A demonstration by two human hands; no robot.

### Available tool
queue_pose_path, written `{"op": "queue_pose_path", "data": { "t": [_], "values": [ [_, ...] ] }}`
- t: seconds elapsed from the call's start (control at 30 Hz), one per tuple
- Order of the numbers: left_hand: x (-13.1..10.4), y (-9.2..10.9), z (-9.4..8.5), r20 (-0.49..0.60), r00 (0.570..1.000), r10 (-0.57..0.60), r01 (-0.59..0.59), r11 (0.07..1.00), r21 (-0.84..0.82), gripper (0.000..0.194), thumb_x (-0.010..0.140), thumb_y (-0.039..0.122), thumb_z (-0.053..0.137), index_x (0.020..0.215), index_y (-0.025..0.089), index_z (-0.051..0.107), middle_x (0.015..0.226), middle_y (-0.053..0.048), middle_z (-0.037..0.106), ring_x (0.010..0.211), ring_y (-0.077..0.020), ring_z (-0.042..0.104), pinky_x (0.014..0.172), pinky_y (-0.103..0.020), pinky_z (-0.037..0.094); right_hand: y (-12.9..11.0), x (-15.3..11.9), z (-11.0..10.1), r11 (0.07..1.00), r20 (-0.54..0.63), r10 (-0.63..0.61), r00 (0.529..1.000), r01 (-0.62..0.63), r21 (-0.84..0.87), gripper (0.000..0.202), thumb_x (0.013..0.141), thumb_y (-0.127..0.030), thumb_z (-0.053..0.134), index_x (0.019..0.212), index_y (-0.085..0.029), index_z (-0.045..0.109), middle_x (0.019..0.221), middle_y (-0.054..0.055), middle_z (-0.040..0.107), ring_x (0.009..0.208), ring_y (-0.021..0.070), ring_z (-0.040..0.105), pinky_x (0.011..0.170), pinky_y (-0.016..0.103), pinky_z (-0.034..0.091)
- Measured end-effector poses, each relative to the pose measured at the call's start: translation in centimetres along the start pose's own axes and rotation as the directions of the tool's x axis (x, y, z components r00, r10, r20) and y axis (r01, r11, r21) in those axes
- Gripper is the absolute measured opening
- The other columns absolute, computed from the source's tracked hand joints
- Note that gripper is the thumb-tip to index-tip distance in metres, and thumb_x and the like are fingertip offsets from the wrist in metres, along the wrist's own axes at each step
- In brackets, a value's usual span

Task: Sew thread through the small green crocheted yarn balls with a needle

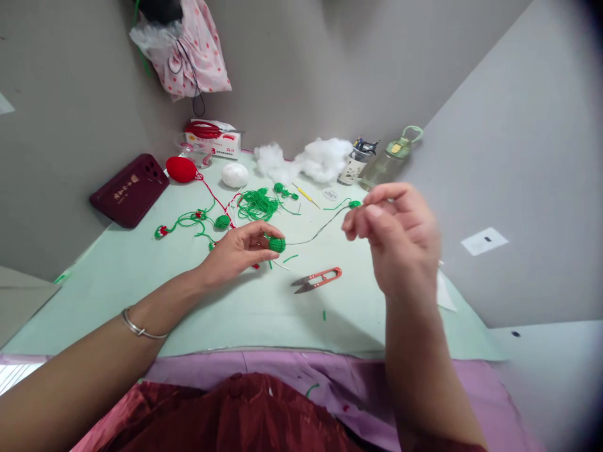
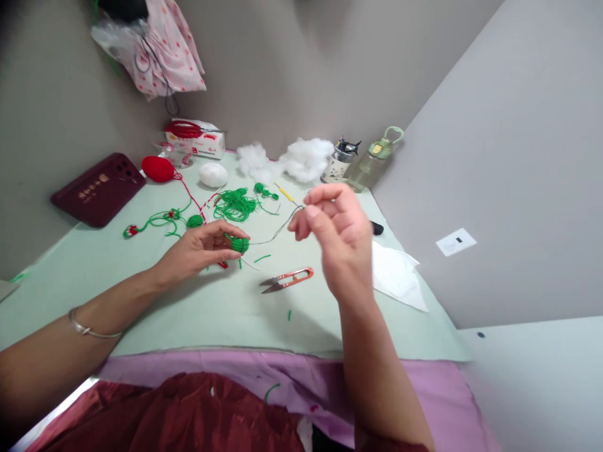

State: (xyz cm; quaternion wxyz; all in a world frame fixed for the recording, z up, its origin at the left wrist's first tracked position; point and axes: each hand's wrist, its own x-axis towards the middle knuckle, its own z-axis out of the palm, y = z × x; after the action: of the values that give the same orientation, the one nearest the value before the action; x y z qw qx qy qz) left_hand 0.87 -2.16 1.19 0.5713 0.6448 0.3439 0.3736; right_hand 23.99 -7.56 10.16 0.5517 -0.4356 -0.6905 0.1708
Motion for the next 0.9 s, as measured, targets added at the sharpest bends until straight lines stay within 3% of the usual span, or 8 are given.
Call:
{"op": "queue_pose_path", "data": {
  "t": [0.13,0.23,0.33,0.7,0.9],
  "values": [
    [0.0,0.4,-0.1,-0.039,0.999,0.029,-0.029,1.0,-0.006,0.025,0.083,0.039,0.073,0.104,0.024,0.071,0.099,-0.005,0.07,0.087,-0.0186,0.065,0.072,-0.031,0.055,2.0,-1.6,2.2,0.976,0.123,-0.044,0.991,0.069,-0.205,0.008,0.097,-0.024,0.059,0.095,-0.023,0.066,0.084,0.002,0.064,0.074,0.0134,0.061,0.064,0.028,0.049],
    [0.1,0.3,-0.1,-0.081,0.996,0.04,-0.045,0.998,-0.053,0.032,0.083,0.036,0.075,0.112,0.024,0.068,0.106,-0.005,0.07,0.094,-0.0191,0.066,0.085,-0.035,0.055,2.9,-2.2,3.2,0.87,0.178,-0.137,0.974,0.204,-0.449,0.014,0.097,-0.021,0.059,0.091,-0.024,0.072,0.087,0.003,0.061,0.076,0.0134,0.058,0.063,0.027,0.043],
    [0.1,0.1,0.0,-0.091,0.995,0.033,-0.041,0.995,-0.086,0.038,0.081,0.033,0.077,0.115,0.022,0.065,0.115,-0.007,0.07,0.103,-0.0193,0.065,0.095,-0.037,0.053,3.4,-2.4,3.5,0.761,0.208,-0.202,0.957,0.287,-0.581,0.018,0.097,-0.019,0.059,0.089,-0.024,0.074,0.082,0.003,0.058,0.077,0.0144,0.054,0.063,0.028,0.039],
    [0.2,0.0,0.0,-0.095,0.995,0.021,-0.029,0.996,-0.083,0.038,0.077,0.034,0.081,0.108,0.02,0.064,0.116,-0.008,0.071,0.107,-0.0216,0.066,0.09,-0.035,0.054,3.7,-2.5,3.9,0.689,0.297,-0.238,0.925,0.376,-0.62,0.023,0.098,-0.016,0.054,0.086,-0.022,0.073,0.077,0.004,0.057,0.076,0.0155,0.051,0.061,0.028,0.035],
    [0.1,0.2,0.1,-0.112,0.993,0.031,-0.039,0.997,-0.069,0.038,0.075,0.034,0.082,0.105,0.02,0.063,0.112,-0.007,0.071,0.103,-0.0216,0.067,0.089,-0.037,0.055,3.5,-2.4,3.6,0.703,0.299,-0.219,0.929,0.363,-0.612,0.025,0.099,-0.016,0.052,0.085,-0.022,0.072,0.078,0.004,0.057,0.076,0.0155,0.05,0.062,0.029,0.036]
  ]
}}
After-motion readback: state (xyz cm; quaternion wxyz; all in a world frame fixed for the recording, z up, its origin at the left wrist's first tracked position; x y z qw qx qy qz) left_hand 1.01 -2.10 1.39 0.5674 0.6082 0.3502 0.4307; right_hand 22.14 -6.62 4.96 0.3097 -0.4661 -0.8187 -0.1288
